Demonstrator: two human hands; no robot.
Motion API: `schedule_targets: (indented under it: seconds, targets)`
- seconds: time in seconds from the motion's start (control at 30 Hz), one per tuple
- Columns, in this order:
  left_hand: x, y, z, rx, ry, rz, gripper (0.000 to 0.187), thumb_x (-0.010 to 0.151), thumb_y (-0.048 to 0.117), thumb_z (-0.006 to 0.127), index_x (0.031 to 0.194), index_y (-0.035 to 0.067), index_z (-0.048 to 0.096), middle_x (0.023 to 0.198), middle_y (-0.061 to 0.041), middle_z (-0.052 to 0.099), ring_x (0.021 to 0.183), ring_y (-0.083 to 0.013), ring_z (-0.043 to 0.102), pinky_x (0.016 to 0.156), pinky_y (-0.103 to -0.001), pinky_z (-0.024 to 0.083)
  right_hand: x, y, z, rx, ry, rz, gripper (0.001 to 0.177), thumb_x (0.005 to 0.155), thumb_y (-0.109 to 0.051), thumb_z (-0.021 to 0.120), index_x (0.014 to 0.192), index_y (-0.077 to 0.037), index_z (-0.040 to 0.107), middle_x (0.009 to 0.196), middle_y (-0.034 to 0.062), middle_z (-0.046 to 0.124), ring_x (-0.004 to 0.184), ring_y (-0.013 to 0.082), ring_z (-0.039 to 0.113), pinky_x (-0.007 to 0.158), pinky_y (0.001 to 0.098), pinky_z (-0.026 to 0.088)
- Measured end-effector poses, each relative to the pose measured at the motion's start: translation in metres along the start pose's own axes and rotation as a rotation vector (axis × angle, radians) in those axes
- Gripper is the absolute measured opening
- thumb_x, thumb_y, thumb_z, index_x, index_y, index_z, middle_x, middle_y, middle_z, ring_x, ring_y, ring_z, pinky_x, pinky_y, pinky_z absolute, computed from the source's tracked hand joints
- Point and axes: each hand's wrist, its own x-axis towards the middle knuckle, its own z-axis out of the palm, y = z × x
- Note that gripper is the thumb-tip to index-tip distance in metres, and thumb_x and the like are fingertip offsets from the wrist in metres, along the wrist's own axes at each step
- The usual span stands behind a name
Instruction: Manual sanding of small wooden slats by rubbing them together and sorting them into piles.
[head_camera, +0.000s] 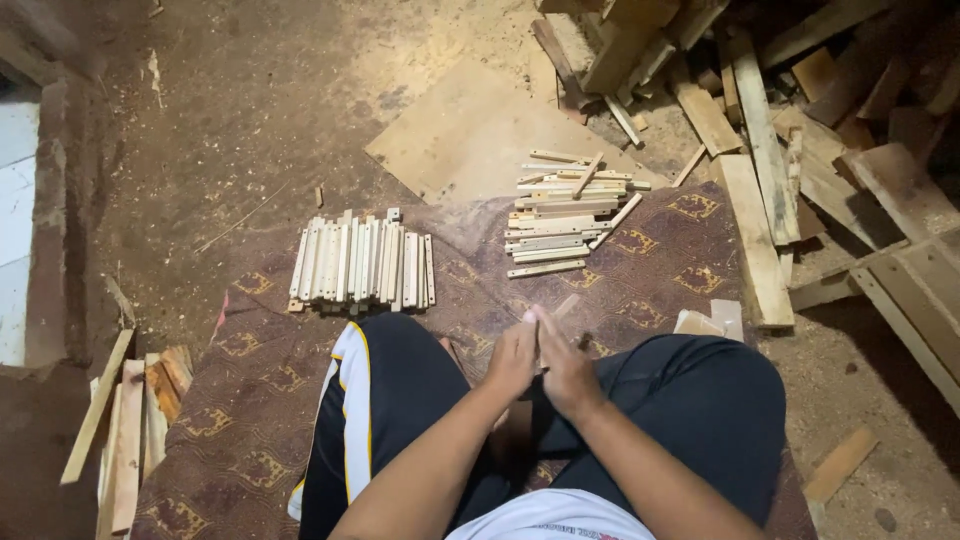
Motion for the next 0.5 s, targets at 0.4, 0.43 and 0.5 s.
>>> schedule_targets:
  seconds: [0.4,0.43,0.5]
  targets:
    - [-0.002,0.021,-0.009,-0.001,0.026,-0.041,0.059,0.11,0.033,0.038,0.078,-0.009,0.065,0.072,-0.027,0.064,0.074,-0.0237,0.055,0.076,-0.047,0.049,0.004,-0.022,-0.005,0.098,-0.044,0.131,0.056,0.098,-0.008,0.036,0.152,-0.012,0.048,0.162,0.0115,0.042,0.137,0.0292,0.051,0.109,0.0374,0.044]
    - [0.003,0.016,-0.008,-0.003,0.025,-0.05,0.059,0.11,0.033,0.038,0.078,-0.009,0.065,0.072,-0.027,0.064,0.074,-0.0237,0.055,0.076,-0.047,0.049,0.01,-0.011,-0.007,0.1,-0.051,0.136,0.056,0.098,-0.008,0.036,0.152,-0.012,0.048,0.162,0.0115,0.042,0.137,0.0292,0.051,0.109,0.0374,0.044]
    - [0.01,0.006,-0.005,-0.03,0.01,-0.018,0.063,0.111,0.036,0.035,0.076,-0.007,0.064,0.069,-0.018,0.061,0.073,-0.0261,0.055,0.075,-0.046,0.049,0.019,0.011,-0.012,-0.145,-0.068,-0.03,0.053,0.104,-0.021,0.037,0.156,-0.016,0.045,0.163,0.0093,0.042,0.139,0.0238,0.051,0.113,0.0392,0.037]
